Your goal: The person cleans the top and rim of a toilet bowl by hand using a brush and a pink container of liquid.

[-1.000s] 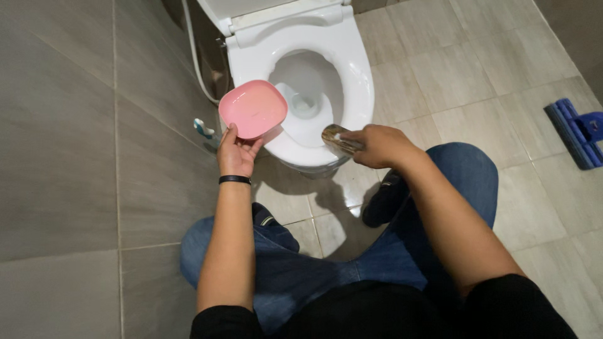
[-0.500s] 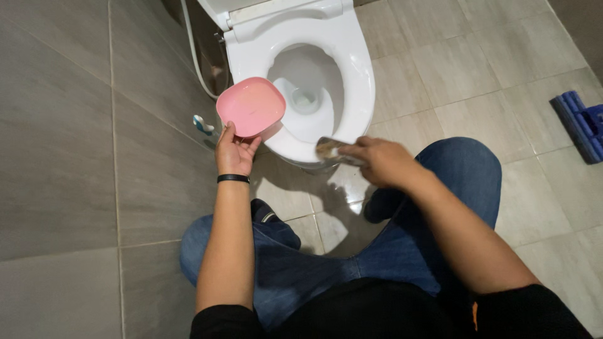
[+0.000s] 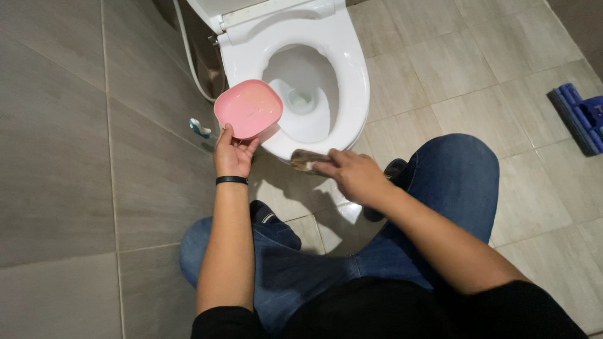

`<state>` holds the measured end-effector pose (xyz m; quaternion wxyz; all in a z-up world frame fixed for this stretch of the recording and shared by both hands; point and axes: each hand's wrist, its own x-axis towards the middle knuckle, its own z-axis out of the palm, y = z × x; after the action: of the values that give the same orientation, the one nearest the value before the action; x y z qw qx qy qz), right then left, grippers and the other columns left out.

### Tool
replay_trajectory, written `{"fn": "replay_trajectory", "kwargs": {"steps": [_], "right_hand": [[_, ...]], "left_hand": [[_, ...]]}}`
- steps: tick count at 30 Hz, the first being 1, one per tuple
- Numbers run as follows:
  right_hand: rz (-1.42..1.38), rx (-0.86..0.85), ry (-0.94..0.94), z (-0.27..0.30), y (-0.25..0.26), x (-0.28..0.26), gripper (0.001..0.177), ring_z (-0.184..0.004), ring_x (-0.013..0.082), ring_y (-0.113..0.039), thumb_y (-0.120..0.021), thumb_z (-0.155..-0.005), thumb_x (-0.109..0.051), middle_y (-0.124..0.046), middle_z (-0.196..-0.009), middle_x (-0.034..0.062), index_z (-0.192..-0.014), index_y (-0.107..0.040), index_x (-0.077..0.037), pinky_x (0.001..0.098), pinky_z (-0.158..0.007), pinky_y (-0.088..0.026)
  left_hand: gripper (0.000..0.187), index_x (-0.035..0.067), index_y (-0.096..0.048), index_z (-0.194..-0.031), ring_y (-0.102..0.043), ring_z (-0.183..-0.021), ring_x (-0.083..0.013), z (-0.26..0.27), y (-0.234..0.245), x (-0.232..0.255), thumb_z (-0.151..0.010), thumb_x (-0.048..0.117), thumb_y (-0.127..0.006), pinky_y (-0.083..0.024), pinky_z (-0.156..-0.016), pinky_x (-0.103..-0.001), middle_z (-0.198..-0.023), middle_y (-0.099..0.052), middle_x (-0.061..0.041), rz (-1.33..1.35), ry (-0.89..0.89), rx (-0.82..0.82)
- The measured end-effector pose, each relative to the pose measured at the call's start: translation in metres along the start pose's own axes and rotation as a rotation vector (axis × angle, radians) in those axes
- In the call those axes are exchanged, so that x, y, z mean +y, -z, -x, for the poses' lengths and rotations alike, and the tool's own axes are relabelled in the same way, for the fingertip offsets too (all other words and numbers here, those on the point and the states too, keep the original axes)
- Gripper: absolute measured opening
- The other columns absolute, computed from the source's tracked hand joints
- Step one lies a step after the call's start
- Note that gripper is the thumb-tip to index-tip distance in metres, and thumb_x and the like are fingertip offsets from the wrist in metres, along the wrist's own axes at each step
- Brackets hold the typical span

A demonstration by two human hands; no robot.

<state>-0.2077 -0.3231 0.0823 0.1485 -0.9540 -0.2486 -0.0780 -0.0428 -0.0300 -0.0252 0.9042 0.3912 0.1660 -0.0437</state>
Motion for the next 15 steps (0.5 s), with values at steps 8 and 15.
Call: {"fn": "replay_trajectory", "kwargs": {"steps": [8, 15], "right_hand": [[0.092, -0.043, -0.02, -0.011, -0.008, 0.0, 0.056, -0.097, 0.0288, -0.065, -0.062, -0.082, -0.006, -0.064, -0.116, 0.0108, -0.133, -0.068, -0.026, 0.0434, -0.076, -0.055], [0.214, -0.054, 0.101, -0.017, -0.019, -0.023, 0.052, -0.099, 0.0275, -0.063, -0.058, -0.088, -0.013, -0.058, -0.117, 0.012, -0.139, -0.063, -0.022, 0.0418, -0.074, -0.055]], "left_hand": [[0.042, 0.009, -0.056, -0.135, -0.065, -0.115, -0.0313, -0.002, 0.0, 0.0, -0.1, 0.032, -0.06, -0.058, -0.092, -0.05, -0.126, -0.061, -0.011, 0.011, -0.001, -0.015], [0.045, 0.01, -0.05, -0.138, -0.063, -0.119, -0.0325, 0.001, 0.0, 0.002, -0.1, 0.031, -0.06, -0.059, -0.093, -0.051, -0.129, -0.059, -0.011, 0.015, -0.001, 0.01]]}}
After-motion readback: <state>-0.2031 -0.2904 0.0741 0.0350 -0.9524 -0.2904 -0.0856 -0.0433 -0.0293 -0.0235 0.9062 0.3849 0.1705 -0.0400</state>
